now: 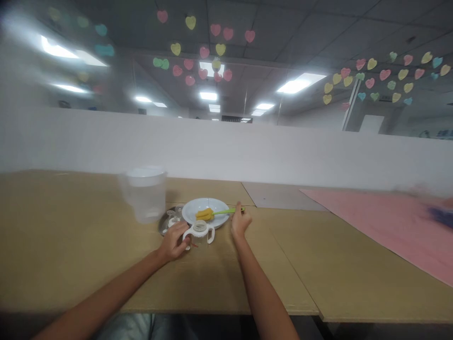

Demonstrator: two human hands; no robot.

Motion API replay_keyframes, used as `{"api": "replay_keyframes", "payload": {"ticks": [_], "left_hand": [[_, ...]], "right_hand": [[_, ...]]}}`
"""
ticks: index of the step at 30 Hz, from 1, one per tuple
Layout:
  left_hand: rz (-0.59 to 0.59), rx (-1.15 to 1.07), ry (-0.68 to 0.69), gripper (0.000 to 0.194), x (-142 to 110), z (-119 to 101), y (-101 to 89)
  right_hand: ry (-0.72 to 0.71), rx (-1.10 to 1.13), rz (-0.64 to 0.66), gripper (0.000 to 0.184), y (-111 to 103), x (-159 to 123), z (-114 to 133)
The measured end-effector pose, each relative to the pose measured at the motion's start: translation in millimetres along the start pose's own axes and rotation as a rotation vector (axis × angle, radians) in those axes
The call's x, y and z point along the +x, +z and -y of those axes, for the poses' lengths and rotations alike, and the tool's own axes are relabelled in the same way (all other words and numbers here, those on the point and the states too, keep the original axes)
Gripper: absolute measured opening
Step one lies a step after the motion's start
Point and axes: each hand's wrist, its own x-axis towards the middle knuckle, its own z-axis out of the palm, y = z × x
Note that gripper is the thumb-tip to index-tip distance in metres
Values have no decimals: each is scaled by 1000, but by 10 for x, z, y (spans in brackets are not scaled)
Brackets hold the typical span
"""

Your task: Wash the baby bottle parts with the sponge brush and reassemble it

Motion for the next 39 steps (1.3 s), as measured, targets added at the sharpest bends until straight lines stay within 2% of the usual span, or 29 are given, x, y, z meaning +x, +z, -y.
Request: {"api": "replay_keyframes", "payload": {"ticks": [2,5,8,10,14,19,25,28,33,36,39], "left_hand": [[-16,-7,-35,25,-2,-4,-11],[29,-65,-178,28,7,-30,-15],[86,-142,-262,56,19,-51,-10],[102,-161,-237,62,25,-55,-8],[125,-150,-154,50,36,-59,-13],[163,-164,-233,42,47,-59,-20],[179,-253,-158,46,-5,-10,-19],[66,-271,-143,49,-38,22,-2],[-213,-118,-238,57,-40,82,7],[-311,-56,-273,61,-13,141,-4],[-377,-15,-268,58,8,207,-16]], "right_hand": [[-2,9,4,39,-1,-2,-1],[-9,17,17,39,-2,-5,1],[-14,21,24,39,-1,-8,2],[-7,24,24,39,1,-8,0],[2,22,20,38,4,-5,-3],[5,26,14,39,2,-3,-1],[68,138,-8,43,1,24,-5],[149,243,-18,45,6,42,7],[332,407,9,44,6,55,83],[413,482,145,44,-6,64,129],[429,518,317,44,-10,72,144]]}}
